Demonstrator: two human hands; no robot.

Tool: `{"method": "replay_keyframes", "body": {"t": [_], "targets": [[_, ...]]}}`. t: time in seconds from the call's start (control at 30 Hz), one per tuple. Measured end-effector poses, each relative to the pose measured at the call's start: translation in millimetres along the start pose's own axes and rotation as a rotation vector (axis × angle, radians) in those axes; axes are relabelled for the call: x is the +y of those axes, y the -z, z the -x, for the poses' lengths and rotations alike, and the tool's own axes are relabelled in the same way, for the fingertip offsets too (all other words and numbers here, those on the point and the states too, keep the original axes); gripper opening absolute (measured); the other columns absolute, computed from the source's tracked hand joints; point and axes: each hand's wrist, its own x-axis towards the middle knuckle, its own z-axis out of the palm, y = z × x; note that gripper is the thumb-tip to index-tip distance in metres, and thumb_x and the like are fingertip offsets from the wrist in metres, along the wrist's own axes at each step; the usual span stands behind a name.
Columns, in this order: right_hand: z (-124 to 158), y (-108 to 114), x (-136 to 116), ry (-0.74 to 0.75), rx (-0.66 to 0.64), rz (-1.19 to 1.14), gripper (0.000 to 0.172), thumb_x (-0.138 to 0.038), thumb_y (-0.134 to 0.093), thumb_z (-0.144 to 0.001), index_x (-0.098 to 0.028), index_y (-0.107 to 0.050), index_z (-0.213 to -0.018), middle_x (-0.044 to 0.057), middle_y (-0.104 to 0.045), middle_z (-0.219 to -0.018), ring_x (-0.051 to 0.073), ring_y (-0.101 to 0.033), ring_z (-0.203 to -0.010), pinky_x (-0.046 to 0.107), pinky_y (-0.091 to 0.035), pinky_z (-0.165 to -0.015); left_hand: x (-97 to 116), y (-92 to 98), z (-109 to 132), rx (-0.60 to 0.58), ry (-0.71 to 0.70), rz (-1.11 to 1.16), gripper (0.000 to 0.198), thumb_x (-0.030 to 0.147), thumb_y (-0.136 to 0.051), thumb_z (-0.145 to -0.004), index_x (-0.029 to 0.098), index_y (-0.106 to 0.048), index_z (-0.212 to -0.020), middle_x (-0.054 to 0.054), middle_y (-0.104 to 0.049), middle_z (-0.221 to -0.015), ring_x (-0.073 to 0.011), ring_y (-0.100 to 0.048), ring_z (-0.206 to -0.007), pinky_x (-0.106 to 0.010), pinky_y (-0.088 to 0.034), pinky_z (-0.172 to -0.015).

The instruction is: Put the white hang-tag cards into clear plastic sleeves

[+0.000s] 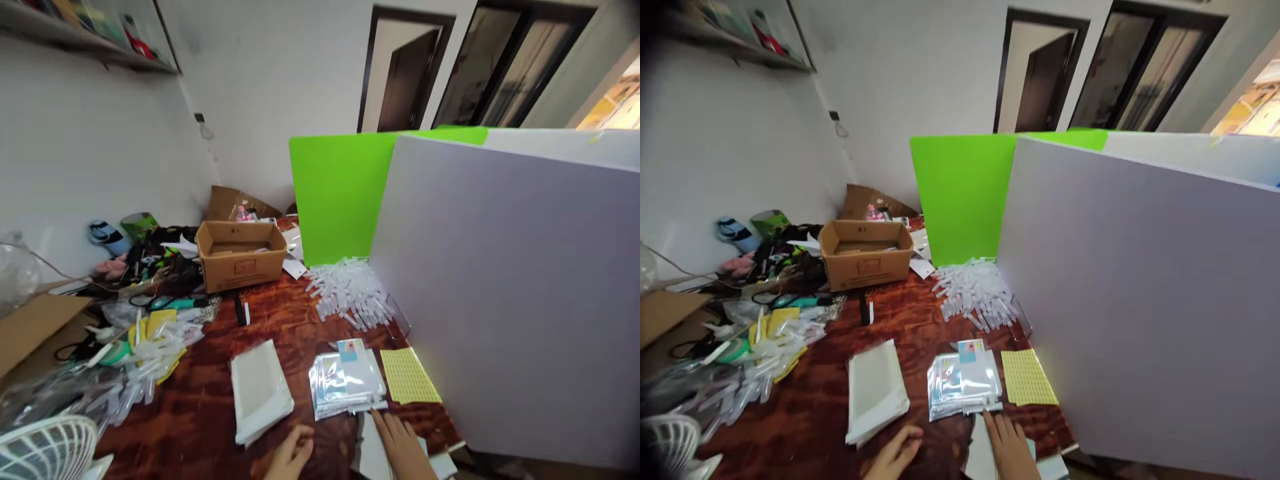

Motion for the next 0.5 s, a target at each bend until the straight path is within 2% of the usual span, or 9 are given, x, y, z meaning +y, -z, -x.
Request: {"method": "replay_keyframes", "body": {"t": [0.07, 0.1, 0.27, 0.4, 0.5], "targets": [[1, 7, -1, -0.011, -0.08, -0.048, 0.113, -0.034, -0.075, -0.051, -0.012, -0.022, -0.149, 0.023, -0.042, -0.142, 0.043, -0.038, -0.129, 0.058, -0.031, -0.105, 3, 2.5, -2, 0.033, -0.042, -0.084, 0.021, 0.029, -0.049, -0.09, 0.019, -0.061, -0.103, -0.008, -0.067, -0.111, -0.0223, -0.06, -0.105, -0.041, -0.043, -0.099], [1, 11, -2, -0.015, -0.106, -0.067, 0.116, -0.034, -0.073, -0.05, -0.011, -0.018, -0.149, 0.023, -0.037, -0.145, 0.043, -0.034, -0.132, 0.059, -0.027, -0.107, 6, 3.7, -1, 0.046, -0.067, -0.125, 0.022, 0.03, -0.047, -0.09, 0.02, -0.061, -0.104, -0.008, -0.066, -0.114, -0.0227, -0.059, -0.107, -0.039, -0.042, -0.1], [8, 35, -7, 0.006, -0.174, -0.118, 0.109, -0.032, -0.062, -0.054, -0.01, -0.015, -0.15, 0.021, -0.034, -0.147, 0.04, -0.031, -0.133, 0.057, -0.02, -0.109, 28, 3.4, -4, -0.013, -0.158, -0.297, 0.025, 0.031, -0.043, -0.088, 0.022, -0.061, -0.102, -0.007, -0.068, -0.111, -0.0222, -0.06, -0.106, -0.036, -0.042, -0.096], [9, 48, -9, 0.087, -0.195, -0.121, 0.104, -0.031, -0.057, -0.057, -0.01, -0.014, -0.149, 0.02, -0.036, -0.145, 0.039, -0.032, -0.131, 0.057, -0.019, -0.108, 37, -3.4, -14, -0.137, -0.162, -0.409, 0.024, 0.027, -0.045, -0.086, 0.021, -0.062, -0.102, -0.008, -0.068, -0.111, -0.0228, -0.061, -0.104, -0.037, -0.043, -0.093], [3, 53, -10, 0.188, -0.223, -0.119, 0.105, -0.032, -0.059, -0.053, -0.012, -0.019, -0.148, 0.017, -0.041, -0.14, 0.037, -0.036, -0.126, 0.054, -0.019, -0.109, 36, -6.4, -20, -0.247, -0.155, -0.477, 0.023, 0.026, -0.051, -0.085, 0.019, -0.063, -0.102, -0.009, -0.069, -0.11, -0.0242, -0.061, -0.104, -0.041, -0.043, -0.093]]}}
